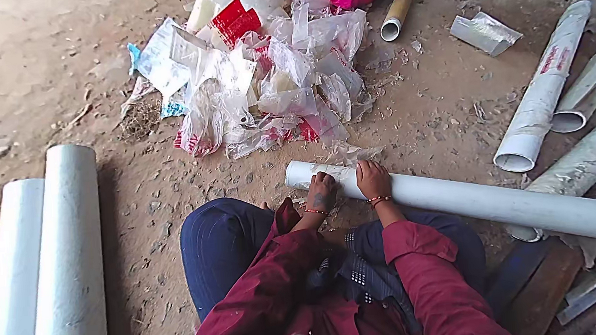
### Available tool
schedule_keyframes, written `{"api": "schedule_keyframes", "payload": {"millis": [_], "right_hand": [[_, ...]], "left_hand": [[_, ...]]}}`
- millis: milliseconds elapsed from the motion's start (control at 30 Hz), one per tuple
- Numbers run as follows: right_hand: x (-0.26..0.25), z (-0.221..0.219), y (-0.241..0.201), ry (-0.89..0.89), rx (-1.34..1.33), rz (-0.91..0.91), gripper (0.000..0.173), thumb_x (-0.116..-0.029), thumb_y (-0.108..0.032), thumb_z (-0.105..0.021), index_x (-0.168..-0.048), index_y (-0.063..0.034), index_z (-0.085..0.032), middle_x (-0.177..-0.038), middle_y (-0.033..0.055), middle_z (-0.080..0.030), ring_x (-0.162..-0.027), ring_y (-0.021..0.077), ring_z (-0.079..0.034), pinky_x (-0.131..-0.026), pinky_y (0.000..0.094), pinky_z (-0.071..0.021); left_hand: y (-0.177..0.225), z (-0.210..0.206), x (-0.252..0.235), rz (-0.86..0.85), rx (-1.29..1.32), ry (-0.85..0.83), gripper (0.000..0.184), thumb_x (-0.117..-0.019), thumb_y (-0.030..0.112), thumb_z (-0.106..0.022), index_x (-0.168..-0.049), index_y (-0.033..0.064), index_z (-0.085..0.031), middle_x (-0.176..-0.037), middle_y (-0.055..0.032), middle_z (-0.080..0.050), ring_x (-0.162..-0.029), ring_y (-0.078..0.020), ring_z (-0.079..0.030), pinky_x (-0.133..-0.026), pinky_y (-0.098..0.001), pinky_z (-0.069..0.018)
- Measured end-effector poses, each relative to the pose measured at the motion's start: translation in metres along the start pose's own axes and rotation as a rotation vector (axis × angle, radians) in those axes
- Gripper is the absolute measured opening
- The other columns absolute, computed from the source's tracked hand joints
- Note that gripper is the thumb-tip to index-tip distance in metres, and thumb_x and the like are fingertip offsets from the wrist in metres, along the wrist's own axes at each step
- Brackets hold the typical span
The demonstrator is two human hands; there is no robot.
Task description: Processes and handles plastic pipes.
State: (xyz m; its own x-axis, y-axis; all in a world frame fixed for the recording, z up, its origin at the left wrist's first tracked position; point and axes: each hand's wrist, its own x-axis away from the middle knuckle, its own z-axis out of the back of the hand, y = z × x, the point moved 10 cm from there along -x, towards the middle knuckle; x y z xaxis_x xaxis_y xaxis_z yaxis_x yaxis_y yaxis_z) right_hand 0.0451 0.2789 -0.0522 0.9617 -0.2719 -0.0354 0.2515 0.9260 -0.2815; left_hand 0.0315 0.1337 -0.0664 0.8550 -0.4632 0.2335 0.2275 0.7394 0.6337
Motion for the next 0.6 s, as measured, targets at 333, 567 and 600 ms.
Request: {"api": "schedule_keyframes", "payload": {"millis": [333,567,600], "right_hand": [[0.002,0.004,-0.002,-0.014,-0.002,-0.028,0.035,-0.1070,-0.017,-0.046,-0.123,0.0015,-0.070,-0.122,0.0203,-0.072,-0.118,0.0363,-0.068,-0.101,0.0518,-0.0493],[0.001,0.000,-0.003,-0.063,-0.009,-0.033,0.035,-0.1068,-0.018,-0.046,-0.126,-0.0009,-0.069,-0.124,0.0183,-0.072,-0.122,0.0336,-0.066,-0.104,0.0492,-0.0486],[0.001,0.000,-0.002,-0.065,-0.006,-0.030,0.035,-0.1069,-0.018,-0.045,-0.126,-0.0010,-0.069,-0.125,0.0181,-0.072,-0.122,0.0335,-0.066,-0.104,0.0491,-0.0487]], "left_hand": [[0.005,0.005,-0.007,-0.068,0.034,0.114,0.017,-0.0990,0.004,-0.063,-0.106,-0.0063,-0.075,-0.115,-0.0260,-0.071,-0.121,-0.0434,-0.061,-0.112,-0.0522,-0.0415],[0.014,0.000,-0.007,-0.307,-0.036,0.028,0.015,-0.0948,0.001,-0.067,-0.104,-0.0073,-0.076,-0.113,-0.0280,-0.071,-0.117,-0.0483,-0.063,-0.106,-0.0598,-0.0438],[0.014,-0.001,-0.007,-0.273,-0.063,0.008,0.017,-0.0963,0.003,-0.066,-0.107,-0.0078,-0.074,-0.116,-0.0283,-0.070,-0.120,-0.0478,-0.062,-0.108,-0.0579,-0.0434]]}}
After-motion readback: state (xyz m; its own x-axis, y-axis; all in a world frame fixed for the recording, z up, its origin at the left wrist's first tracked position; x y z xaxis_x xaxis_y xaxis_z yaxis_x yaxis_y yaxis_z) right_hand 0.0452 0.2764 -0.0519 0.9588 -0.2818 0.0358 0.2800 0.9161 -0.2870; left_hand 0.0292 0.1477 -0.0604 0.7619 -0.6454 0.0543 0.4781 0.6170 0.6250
